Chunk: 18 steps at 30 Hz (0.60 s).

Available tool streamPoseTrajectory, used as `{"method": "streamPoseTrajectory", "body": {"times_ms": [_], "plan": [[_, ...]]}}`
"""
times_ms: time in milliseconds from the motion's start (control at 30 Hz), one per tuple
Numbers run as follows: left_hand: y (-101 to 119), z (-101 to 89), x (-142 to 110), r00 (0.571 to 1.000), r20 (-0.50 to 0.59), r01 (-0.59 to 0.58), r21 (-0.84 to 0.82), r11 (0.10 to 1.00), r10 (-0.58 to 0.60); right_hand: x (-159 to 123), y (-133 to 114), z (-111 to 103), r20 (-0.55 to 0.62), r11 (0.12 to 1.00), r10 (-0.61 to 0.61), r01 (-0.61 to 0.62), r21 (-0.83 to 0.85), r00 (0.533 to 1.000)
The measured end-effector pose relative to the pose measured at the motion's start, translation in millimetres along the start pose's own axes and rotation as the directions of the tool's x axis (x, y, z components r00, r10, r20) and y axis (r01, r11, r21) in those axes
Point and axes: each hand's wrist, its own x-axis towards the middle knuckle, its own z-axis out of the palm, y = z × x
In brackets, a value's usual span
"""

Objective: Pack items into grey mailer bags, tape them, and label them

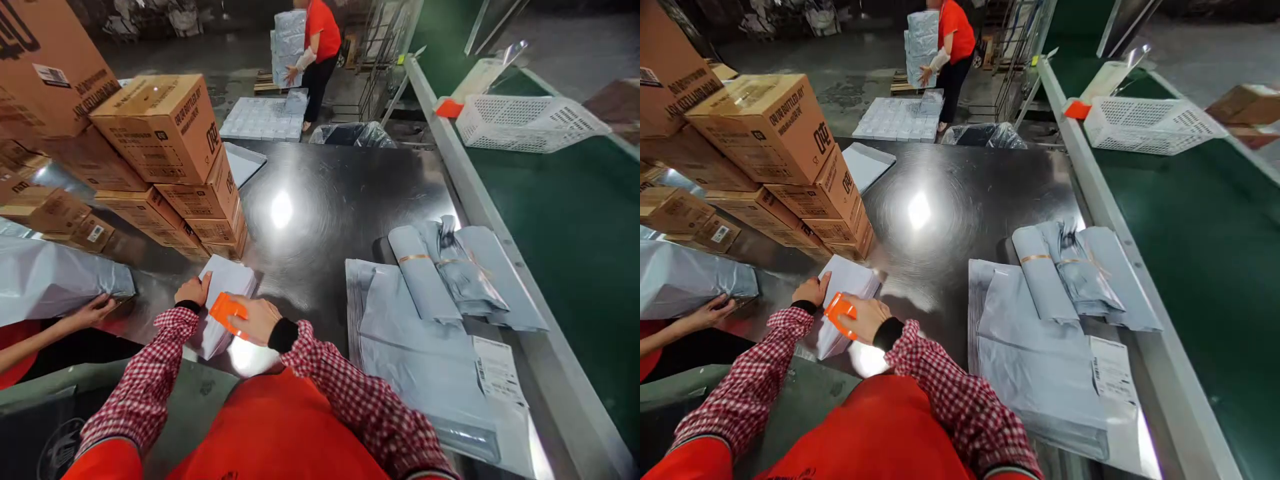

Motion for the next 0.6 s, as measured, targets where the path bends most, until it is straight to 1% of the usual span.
{"method": "streamPoseTrajectory", "body": {"times_ms": [67,133,200,267,333,467,533,600], "plan": [[1.0,0.3,-0.9,1.0,-0.001,0.017,0.013,1.0,-0.017,-34.8,28.1,5.0,0.019,0.999,0.034,-0.035,0.01,0.999],[0.0,-1.0,0.6,1.0,0.004,0.025,0.016,1.0,-0.025,-65.4,56.1,11.1,0.032,0.995,0.094,-0.095,0.017,0.995],[-1.6,-2.6,2.6,0.999,0.01,0.032,0.013,0.999,-0.032,-78.0,73.6,17.7,0.056,0.986,0.165,-0.164,-0.019,0.985],[-2.7,-3.6,4.2,0.999,0.015,0.038,0.011,0.999,-0.038,-68.3,75.6,24.7,0.08,0.971,0.229,-0.223,-0.085,0.97],[-3.4,-3.3,5.7,0.999,0.02,0.038,0.01,0.999,-0.038,-42.6,65.0,31.5,0.093,0.962,0.254,-0.241,-0.131,0.963],[-5.4,0.1,10.2,0.999,0.029,0.024,0.007,1.0,-0.024,12.6,30.6,49.0,0.092,0.96,0.233,-0.213,-0.184,0.968],[-8.2,0.5,14.3,0.999,0.031,0.014,0.0,1.0,-0.014,28.3,14.2,60.6,0.1,0.956,0.213,-0.186,-0.225,0.972],[-12.4,-1.6,20.5,0.999,0.039,-0.003,-0.014,1.0,0.003,34.6,3.1,69.7,0.108,0.95,0.197,-0.162,-0.267,0.975]]}}
